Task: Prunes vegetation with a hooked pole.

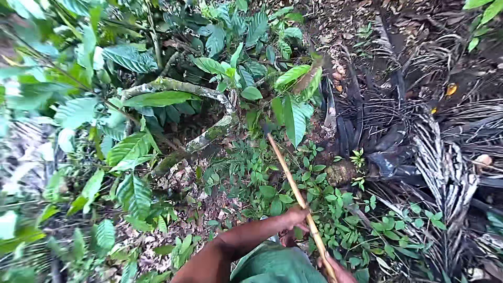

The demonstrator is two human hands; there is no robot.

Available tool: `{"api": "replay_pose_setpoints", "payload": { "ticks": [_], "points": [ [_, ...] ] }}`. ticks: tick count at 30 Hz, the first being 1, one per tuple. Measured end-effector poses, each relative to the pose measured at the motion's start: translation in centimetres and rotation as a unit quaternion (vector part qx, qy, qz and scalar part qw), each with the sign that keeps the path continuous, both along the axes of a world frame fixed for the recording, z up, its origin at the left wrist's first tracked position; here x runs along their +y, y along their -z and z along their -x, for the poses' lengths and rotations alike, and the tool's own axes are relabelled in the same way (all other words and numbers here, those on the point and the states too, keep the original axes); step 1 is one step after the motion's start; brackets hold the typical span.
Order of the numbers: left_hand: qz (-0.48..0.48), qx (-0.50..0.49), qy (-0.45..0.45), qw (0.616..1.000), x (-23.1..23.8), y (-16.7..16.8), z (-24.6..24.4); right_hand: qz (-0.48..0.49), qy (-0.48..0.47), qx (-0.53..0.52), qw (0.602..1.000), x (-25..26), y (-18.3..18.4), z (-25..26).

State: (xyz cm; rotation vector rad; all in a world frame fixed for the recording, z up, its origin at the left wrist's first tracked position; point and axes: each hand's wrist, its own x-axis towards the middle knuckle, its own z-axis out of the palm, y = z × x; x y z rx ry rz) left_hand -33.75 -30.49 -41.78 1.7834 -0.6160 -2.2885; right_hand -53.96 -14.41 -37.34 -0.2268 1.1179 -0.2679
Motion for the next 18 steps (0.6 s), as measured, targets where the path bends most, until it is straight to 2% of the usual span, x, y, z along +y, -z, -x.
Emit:
{"api": "replay_pose_setpoints", "payload": {
  "ticks": [3, 6, 9, 13, 15, 18],
  "points": [
    [-0.006, -0.005, 0.023, 1.0, -0.6, 0.2, 1.4, -0.001, 0.029, -0.001, 1.0, 0.7, 1.1, 0.6],
    [0.004, 0.008, 0.058, 0.998, -1.9, -0.1, 3.4, -0.025, 0.079, -0.022, 0.996, 0.2, 0.4, 1.7],
    [0.016, -0.011, 0.016, 1.0, -4.2, 0.8, 5.0, 0.006, 0.062, 0.041, 0.997, -3.0, 1.0, 1.1],
    [0.051, -0.071, -0.055, 0.995, -9.1, 4.3, 4.9, 0.068, -0.049, 0.171, 0.982, -12.2, 4.0, -2.4],
    [0.074, -0.096, -0.06, 0.991, -11.0, 6.8, 3.4, 0.046, -0.079, 0.174, 0.981, -16.0, 6.1, -4.0],
    [0.028, -0.095, -0.161, 0.982, -12.7, 11.1, 0.7, 0.018, -0.121, 0.144, 0.982, -15.8, 6.5, -4.8]
  ]
}}
